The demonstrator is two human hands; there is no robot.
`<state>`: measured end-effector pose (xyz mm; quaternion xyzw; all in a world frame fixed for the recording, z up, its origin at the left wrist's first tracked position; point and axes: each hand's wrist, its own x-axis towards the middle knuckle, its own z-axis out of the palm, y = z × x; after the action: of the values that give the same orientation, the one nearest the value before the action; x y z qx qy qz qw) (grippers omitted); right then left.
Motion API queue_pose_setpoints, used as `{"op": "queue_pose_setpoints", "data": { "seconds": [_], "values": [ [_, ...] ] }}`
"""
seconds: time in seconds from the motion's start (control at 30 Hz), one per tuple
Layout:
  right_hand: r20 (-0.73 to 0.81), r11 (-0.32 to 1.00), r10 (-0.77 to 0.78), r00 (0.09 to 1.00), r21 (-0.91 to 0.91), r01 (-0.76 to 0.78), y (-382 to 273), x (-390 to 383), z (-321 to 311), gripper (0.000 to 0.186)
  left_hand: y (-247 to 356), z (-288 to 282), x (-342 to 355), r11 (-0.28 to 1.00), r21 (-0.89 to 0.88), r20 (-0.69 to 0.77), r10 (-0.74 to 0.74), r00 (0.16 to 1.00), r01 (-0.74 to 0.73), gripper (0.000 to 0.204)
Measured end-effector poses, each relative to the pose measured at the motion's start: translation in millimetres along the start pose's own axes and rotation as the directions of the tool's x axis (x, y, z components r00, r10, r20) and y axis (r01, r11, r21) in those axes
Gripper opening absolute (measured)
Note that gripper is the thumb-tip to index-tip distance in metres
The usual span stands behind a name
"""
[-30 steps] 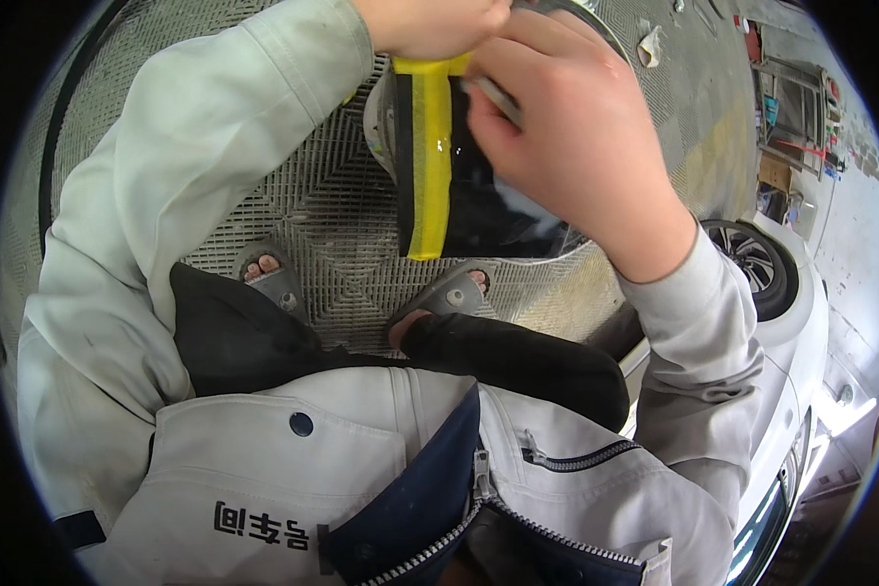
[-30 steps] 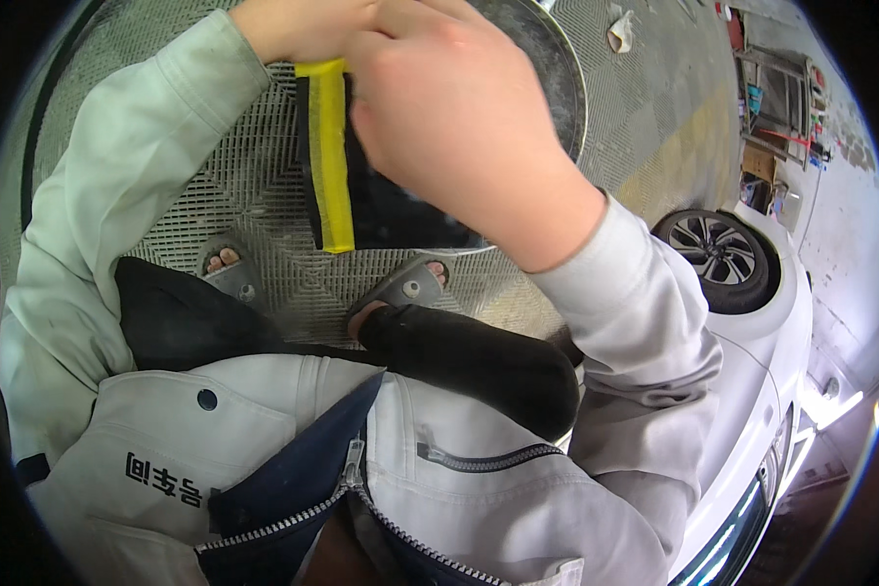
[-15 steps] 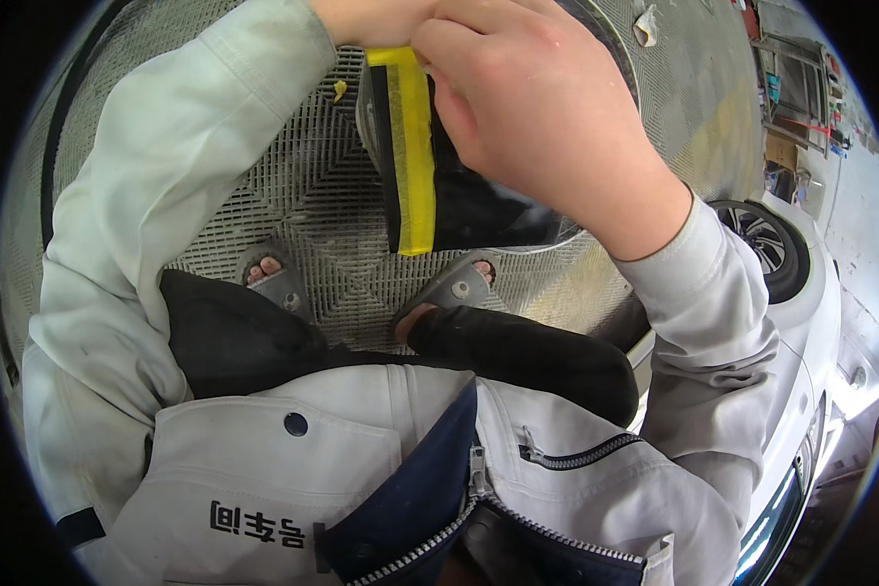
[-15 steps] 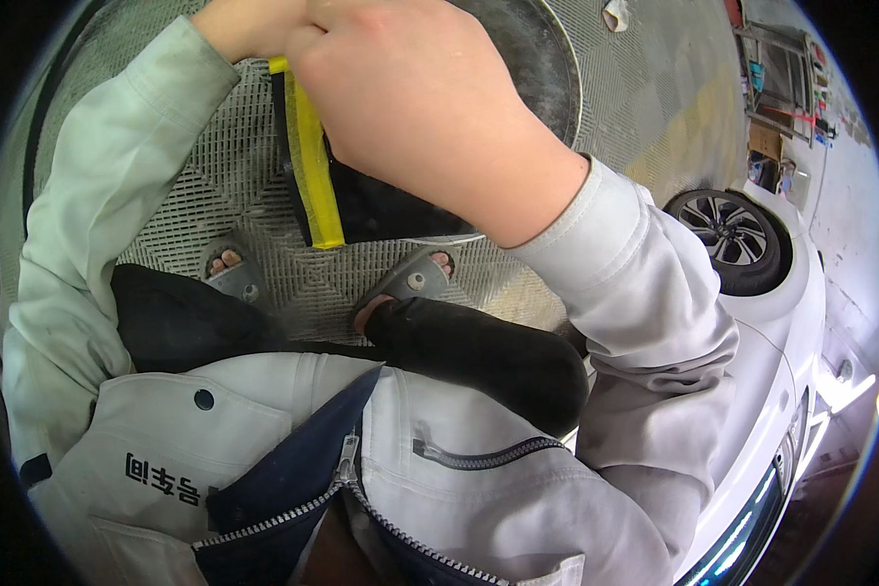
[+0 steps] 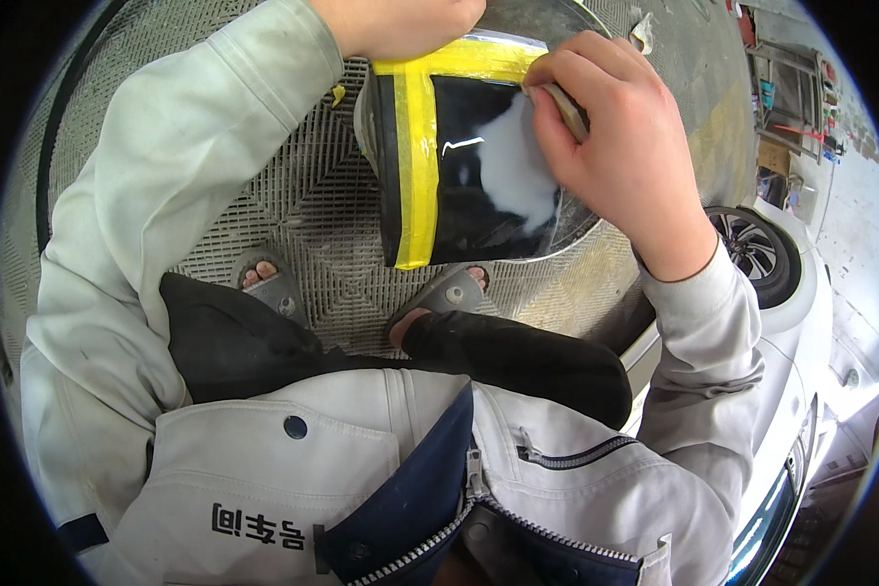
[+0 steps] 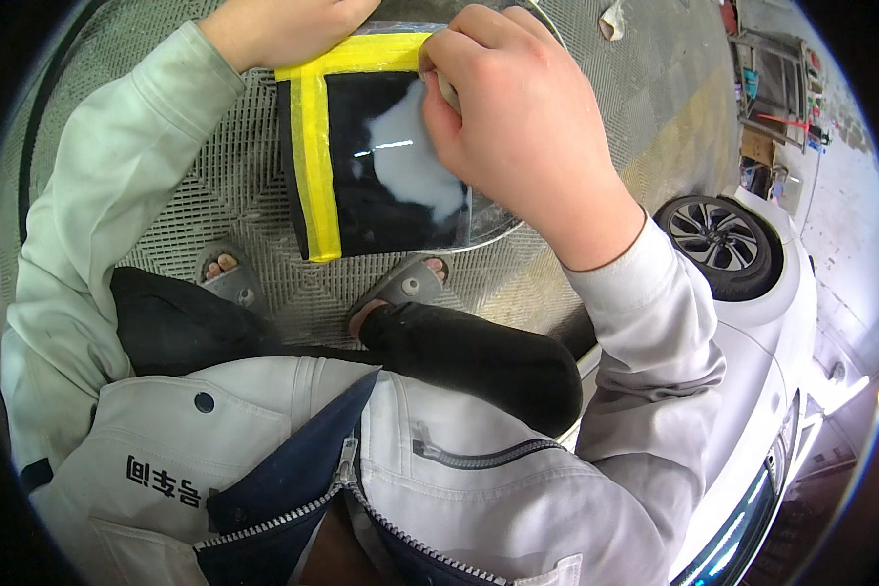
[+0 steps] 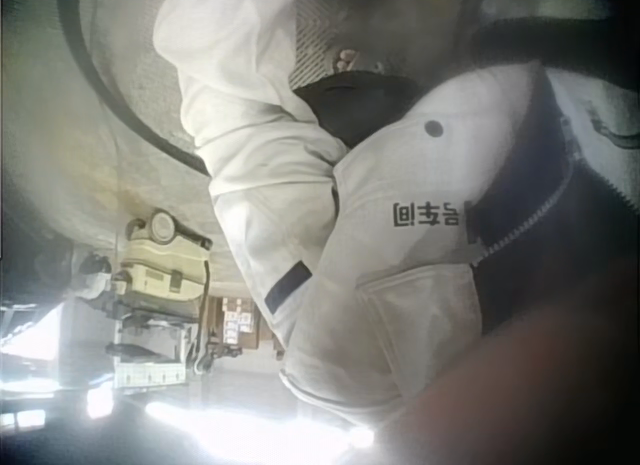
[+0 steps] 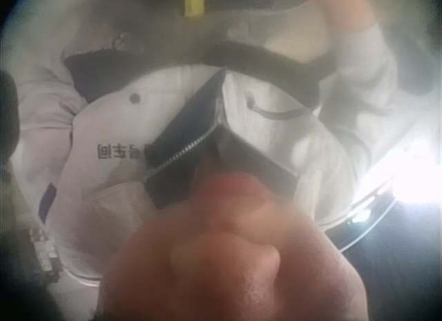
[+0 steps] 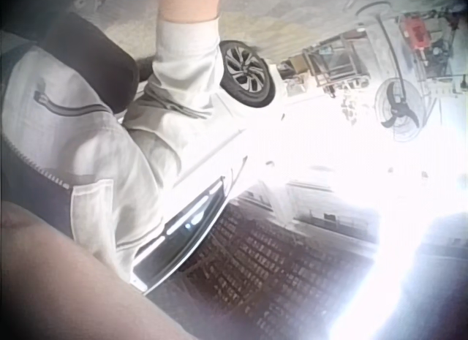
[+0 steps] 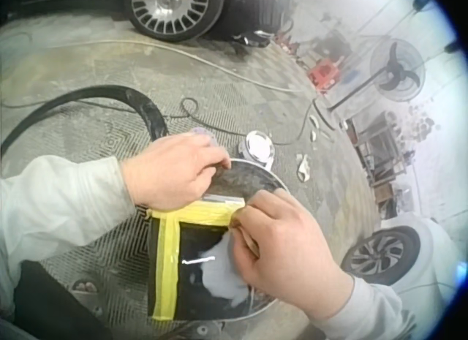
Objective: The person sits on the floor and sands a small black car part with yellow tape using a sanding block. They repeatedly rub the surface, dip the part in water, and continue sanding until the clip ends.
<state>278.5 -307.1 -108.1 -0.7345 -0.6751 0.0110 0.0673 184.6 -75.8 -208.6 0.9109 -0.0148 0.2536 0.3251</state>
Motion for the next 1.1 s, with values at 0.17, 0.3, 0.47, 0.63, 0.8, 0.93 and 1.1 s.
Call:
{"op": "queue_pose_setpoints", "data": {
  "seconds": [0.17,0.3,0.47,0.63,0.8,0.93,1.1],
  "values": [
    [-0.036,0.999,-0.045,0.998,-0.012,0.044,-18.3,17.7,5.3,0.012,3.4,1.9,-0.2,0.999,0.025,-0.028,-0.035,0.999,0.036,0.027],
    [-0.101,0.991,-0.123,0.987,0.037,0.127,-31.5,33.9,17.6,0.014,3.1,-0.6,2.0,1.0,0.017,-0.047,0.006,0.999,-0.005,0.027],
    [-0.146,0.991,-0.133,0.98,0.004,0.135,-43.6,25.9,23.7,0.013,3.9,-0.4,-1.2,1.0,0.007,-0.035,-0.005,0.999,0.006,0.027],
    [-0.134,0.99,-0.135,0.982,0.031,0.141,-51.7,12.4,20.0,0.015,4.3,3.4,-0.2,0.999,0.051,-0.054,-0.004,0.999,0.007,0.027],
    [-0.267,0.964,-0.23,0.936,0.067,0.256,-34.7,39.9,29.0,0.013,-1.2,2.3,3.1,0.999,0.043,-0.015,0.033,0.999,-0.032,0.027],
    [-0.103,0.991,-0.117,0.988,0.05,0.122,-52.7,8.7,29.8,0.016,1.0,1.3,-0.7,0.999,0.032,-0.026,0.009,1.0,-0.009,0.026],
    [-0.063,0.982,-0.167,0.984,0.077,0.171,-79.8,-45.6,24.8,0.032,5.7,0.1,-1.6,0.999,0.028,-0.024,-0.015,1.0,0.015,0.027]
  ]
}}
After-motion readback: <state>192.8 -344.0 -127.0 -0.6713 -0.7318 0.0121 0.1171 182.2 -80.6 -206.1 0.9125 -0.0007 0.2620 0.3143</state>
